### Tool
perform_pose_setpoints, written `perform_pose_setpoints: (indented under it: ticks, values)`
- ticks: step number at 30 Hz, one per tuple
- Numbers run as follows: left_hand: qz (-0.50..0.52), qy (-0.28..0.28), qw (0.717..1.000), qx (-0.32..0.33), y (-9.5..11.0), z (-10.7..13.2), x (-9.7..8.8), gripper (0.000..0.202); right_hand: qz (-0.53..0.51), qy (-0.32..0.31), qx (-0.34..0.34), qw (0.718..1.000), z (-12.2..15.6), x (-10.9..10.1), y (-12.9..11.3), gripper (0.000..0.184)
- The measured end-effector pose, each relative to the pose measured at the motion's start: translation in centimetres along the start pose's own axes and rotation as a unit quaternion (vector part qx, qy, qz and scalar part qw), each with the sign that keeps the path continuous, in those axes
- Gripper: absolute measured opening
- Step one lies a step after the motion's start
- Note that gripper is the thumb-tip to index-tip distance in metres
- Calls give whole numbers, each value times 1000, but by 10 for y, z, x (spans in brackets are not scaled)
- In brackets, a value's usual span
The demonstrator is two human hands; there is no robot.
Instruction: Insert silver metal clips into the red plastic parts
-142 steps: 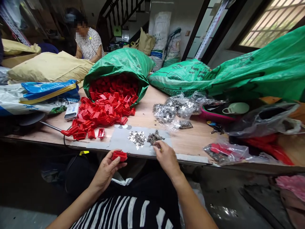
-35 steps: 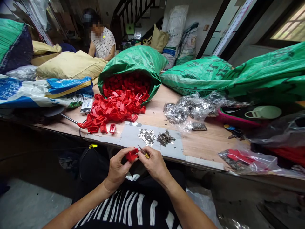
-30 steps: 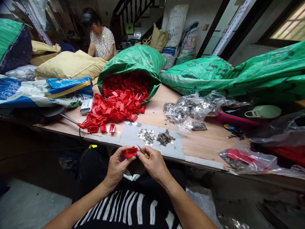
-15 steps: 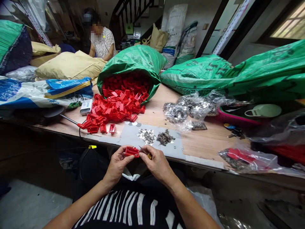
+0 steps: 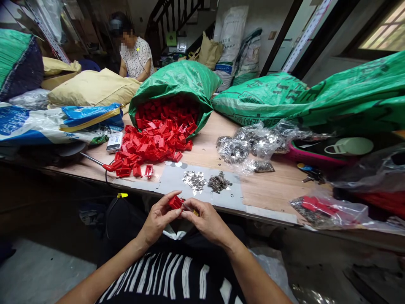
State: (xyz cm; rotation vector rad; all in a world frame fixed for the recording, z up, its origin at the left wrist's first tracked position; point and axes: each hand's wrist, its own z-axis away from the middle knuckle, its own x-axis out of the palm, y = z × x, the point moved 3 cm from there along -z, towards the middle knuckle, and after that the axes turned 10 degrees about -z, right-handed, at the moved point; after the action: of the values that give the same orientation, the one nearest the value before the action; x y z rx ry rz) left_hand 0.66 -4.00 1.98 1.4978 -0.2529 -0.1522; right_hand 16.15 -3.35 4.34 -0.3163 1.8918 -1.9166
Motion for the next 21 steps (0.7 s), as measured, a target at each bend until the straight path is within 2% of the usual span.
perform_pose_setpoints:
  ticks: [4, 9, 15, 18, 21]
  values:
    - [-95, 9, 995, 9, 1, 0, -2, 46, -56, 27, 19, 998, 0, -6, 4, 19]
    - [-33, 4, 999, -17, -5, -2, -4, 48, -206, 57, 93, 972, -1, -12, 12, 32]
    - [6, 9, 1000, -27, -6, -1, -4, 49, -362, 70, 139, 919, -1, -12, 17, 34]
    - [6, 9, 1000, -27, -5, -1, -3, 49, -412, 72, 145, 897, -1, -11, 18, 33]
    - [5, 11, 1000, -28, -3, 0, -2, 48, -433, 71, 147, 887, -1, -10, 18, 31]
